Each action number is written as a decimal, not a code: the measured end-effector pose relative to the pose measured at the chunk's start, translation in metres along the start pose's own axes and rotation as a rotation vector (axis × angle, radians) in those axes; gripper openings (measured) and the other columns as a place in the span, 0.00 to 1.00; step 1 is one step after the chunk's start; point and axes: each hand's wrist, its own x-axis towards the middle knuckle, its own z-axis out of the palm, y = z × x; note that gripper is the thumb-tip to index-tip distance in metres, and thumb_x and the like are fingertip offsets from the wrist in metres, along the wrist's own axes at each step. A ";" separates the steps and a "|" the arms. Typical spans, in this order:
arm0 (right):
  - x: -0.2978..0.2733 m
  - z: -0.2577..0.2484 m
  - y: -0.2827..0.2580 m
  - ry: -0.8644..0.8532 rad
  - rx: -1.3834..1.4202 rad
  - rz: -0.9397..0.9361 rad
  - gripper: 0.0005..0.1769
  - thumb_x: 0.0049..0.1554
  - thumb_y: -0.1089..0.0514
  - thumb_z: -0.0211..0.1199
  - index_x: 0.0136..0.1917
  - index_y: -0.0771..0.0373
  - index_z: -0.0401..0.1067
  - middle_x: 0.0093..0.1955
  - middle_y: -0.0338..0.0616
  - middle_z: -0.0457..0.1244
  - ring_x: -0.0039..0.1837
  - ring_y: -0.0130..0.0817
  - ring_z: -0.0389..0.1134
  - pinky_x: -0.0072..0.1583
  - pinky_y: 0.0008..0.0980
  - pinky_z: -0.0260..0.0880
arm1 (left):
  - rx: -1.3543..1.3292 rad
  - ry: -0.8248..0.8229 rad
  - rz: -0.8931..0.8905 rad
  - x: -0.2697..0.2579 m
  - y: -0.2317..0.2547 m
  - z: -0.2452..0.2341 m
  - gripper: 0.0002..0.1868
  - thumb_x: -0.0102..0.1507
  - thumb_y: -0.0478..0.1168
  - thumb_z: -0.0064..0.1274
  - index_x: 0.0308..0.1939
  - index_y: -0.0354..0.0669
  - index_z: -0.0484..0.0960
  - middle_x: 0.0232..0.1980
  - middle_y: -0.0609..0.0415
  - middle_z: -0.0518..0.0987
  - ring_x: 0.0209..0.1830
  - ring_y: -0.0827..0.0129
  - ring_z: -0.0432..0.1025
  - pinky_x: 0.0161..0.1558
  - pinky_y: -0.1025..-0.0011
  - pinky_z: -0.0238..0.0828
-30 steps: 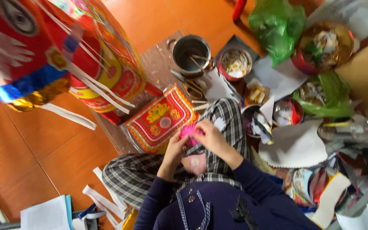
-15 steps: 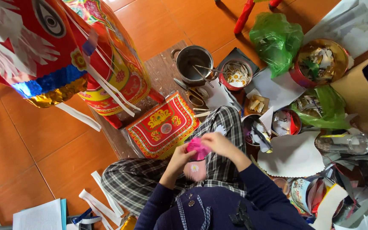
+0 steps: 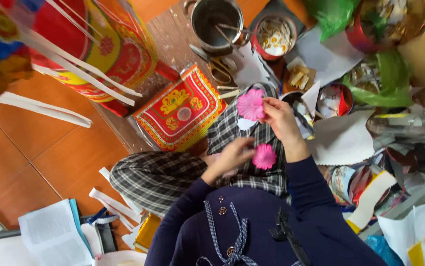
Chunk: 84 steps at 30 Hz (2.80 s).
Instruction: Assembling and decorating traditional paper horse models using glue and paper cutouts
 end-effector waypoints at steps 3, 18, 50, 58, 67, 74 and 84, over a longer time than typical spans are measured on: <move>-0.008 0.012 0.024 -0.082 -0.163 0.073 0.07 0.58 0.64 0.57 0.48 0.67 0.74 0.29 0.45 0.63 0.31 0.29 0.66 0.36 0.27 0.68 | -0.366 0.123 -0.148 -0.001 0.005 -0.032 0.23 0.66 0.43 0.53 0.63 0.39 0.73 0.57 0.45 0.76 0.61 0.62 0.68 0.62 0.60 0.63; 0.171 0.061 0.042 -0.142 -1.380 -0.554 0.10 0.59 0.52 0.59 0.54 0.50 0.75 0.46 0.41 0.65 0.52 0.42 0.67 0.51 0.40 0.70 | -0.723 0.727 -0.484 -0.047 0.050 -0.098 0.10 0.64 0.29 0.47 0.47 0.25 0.77 0.34 0.50 0.76 0.31 0.72 0.75 0.30 0.77 0.75; 0.210 0.092 0.128 0.149 -0.166 0.264 0.14 0.60 0.56 0.45 0.46 0.59 0.72 0.25 0.40 0.54 0.22 0.24 0.53 0.20 0.16 0.48 | -1.249 0.925 -0.313 -0.092 0.000 -0.133 0.17 0.63 0.31 0.47 0.56 0.31 0.73 0.44 0.41 0.82 0.38 0.54 0.80 0.35 0.62 0.81; 0.164 0.111 0.057 0.058 -0.193 0.048 0.14 0.66 0.56 0.39 0.60 0.56 0.62 0.28 0.50 0.63 0.23 0.24 0.56 0.21 0.16 0.49 | -1.283 0.979 -0.237 -0.091 -0.020 -0.141 0.15 0.66 0.32 0.43 0.57 0.33 0.72 0.48 0.40 0.80 0.46 0.53 0.78 0.43 0.57 0.80; -0.011 0.107 -0.035 -0.458 -0.685 -0.075 0.09 0.58 0.64 0.57 0.52 0.62 0.73 0.29 0.45 0.65 0.26 0.25 0.59 0.26 0.20 0.53 | -1.301 1.056 -0.151 -0.078 -0.046 -0.152 0.13 0.67 0.36 0.47 0.55 0.38 0.76 0.46 0.46 0.82 0.44 0.60 0.80 0.43 0.66 0.81; -0.063 0.100 -0.016 -0.535 -1.029 -0.070 0.21 0.59 0.65 0.53 0.60 0.45 0.75 0.29 0.38 0.68 0.25 0.24 0.61 0.29 0.22 0.58 | -1.197 1.105 -0.164 -0.071 -0.018 -0.148 0.11 0.67 0.35 0.48 0.52 0.40 0.78 0.40 0.50 0.83 0.35 0.69 0.80 0.35 0.77 0.78; -0.068 0.104 -0.006 -0.591 -1.130 -0.081 0.23 0.60 0.66 0.50 0.63 0.47 0.74 0.30 0.42 0.68 0.31 0.31 0.63 0.39 0.29 0.63 | -1.134 1.106 -0.163 -0.077 -0.090 -0.124 0.15 0.69 0.35 0.43 0.60 0.38 0.73 0.40 0.41 0.82 0.32 0.58 0.81 0.38 0.68 0.81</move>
